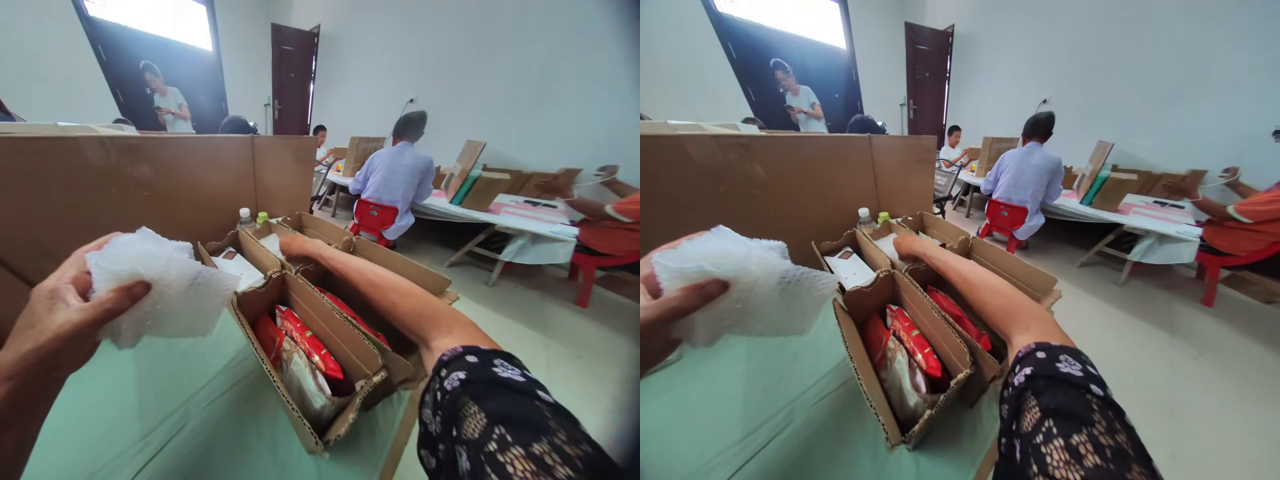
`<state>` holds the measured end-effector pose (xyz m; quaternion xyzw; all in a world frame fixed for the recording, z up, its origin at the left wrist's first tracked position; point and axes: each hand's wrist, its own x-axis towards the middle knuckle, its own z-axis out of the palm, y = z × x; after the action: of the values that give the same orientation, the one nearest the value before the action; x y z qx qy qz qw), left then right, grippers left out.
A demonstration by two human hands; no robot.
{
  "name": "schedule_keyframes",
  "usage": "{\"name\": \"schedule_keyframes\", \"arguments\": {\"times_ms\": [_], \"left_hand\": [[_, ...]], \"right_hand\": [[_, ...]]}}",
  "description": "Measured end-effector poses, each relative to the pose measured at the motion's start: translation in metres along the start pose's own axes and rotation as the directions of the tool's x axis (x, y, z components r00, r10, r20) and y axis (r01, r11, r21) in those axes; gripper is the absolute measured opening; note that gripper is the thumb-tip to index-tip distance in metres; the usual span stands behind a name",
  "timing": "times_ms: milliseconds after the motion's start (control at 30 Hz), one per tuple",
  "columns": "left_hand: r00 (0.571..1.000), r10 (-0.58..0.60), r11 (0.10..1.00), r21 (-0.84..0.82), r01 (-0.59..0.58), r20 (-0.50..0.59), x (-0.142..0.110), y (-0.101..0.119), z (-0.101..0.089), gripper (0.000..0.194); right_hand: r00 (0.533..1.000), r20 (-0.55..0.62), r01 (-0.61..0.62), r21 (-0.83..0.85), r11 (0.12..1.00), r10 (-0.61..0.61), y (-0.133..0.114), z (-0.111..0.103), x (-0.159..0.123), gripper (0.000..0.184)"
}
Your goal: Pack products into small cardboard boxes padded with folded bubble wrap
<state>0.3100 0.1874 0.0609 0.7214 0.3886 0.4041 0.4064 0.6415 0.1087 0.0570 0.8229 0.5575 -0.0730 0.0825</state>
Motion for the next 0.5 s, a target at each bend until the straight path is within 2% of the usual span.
{"name": "schedule_keyframes", "arguments": {"times_ms": [67, 133, 200, 233, 267, 300, 333, 367, 400, 433, 467, 500], "left_hand": [[1.000, -0.002, 0.995, 0.102, 0.002, 0.005, -0.009, 0.001, -0.002, 0.081], [0.998, 0.042, 0.983, 0.179, -0.048, 0.036, -0.017, 0.003, -0.001, 0.073], [0.974, 0.175, 0.964, 0.175, -0.199, 0.141, -0.021, 0.002, 0.001, 0.070], [0.944, 0.265, 0.941, 0.159, -0.297, 0.197, -0.022, 0.001, 0.002, 0.069], [0.902, 0.353, 0.907, 0.145, -0.395, 0.247, -0.022, 0.000, 0.003, 0.069], [0.858, 0.421, 0.869, 0.140, -0.475, 0.295, -0.021, -0.001, 0.004, 0.070], [0.822, 0.458, 0.838, 0.145, -0.527, 0.339, -0.021, -0.002, 0.004, 0.071], [0.806, 0.460, 0.824, 0.158, -0.544, 0.373, -0.022, -0.004, 0.002, 0.071], [0.809, 0.433, 0.829, 0.179, -0.530, 0.397, -0.023, -0.006, -0.001, 0.070], [0.833, 0.374, 0.847, 0.216, -0.486, 0.407, -0.026, -0.009, -0.007, 0.067], [0.871, 0.296, 0.871, 0.265, -0.414, 0.391, -0.029, -0.013, -0.014, 0.065], [0.915, 0.215, 0.894, 0.308, -0.326, 0.342, -0.032, -0.019, -0.023, 0.062]], "right_hand": [[0.992, -0.119, -0.048, -0.016, 0.999, 0.046, 0.000, -0.014, -0.006, 0.022], [0.964, -0.261, -0.064, -0.017, 0.998, 0.058, -0.008, -0.035, -0.018, 0.024], [0.926, -0.376, 0.018, -0.030, 0.999, -0.028, -0.027, -0.053, -0.034, 0.027], [0.902, -0.412, 0.121, -0.045, 0.992, -0.128, -0.040, -0.060, -0.043, 0.025], [0.865, -0.424, 0.269, -0.063, 0.961, -0.270, -0.056, -0.064, -0.051, 0.022], [0.802, -0.418, 0.440, -0.069, 0.896, -0.426, -0.071, -0.066, -0.058, 0.018], [0.719, -0.402, 0.600, -0.049, 0.798, -0.566, -0.086, -0.066, -0.063, 0.017], [0.636, -0.387, 0.725, 0.002, 0.689, -0.668, -0.097, -0.064, -0.066, 0.017], [0.581, -0.378, 0.797, 0.082, 0.599, -0.721, -0.105, -0.061, -0.065, 0.017], [0.566, -0.380, 0.820, 0.172, 0.546, -0.731, -0.108, -0.057, -0.063, 0.018], [0.600, -0.381, 0.799, 0.257, 0.543, -0.703, -0.107, -0.053, -0.057, 0.019], [0.674, -0.349, 0.739, 0.319, 0.593, -0.651, -0.103, -0.048, -0.051, 0.020]]}}
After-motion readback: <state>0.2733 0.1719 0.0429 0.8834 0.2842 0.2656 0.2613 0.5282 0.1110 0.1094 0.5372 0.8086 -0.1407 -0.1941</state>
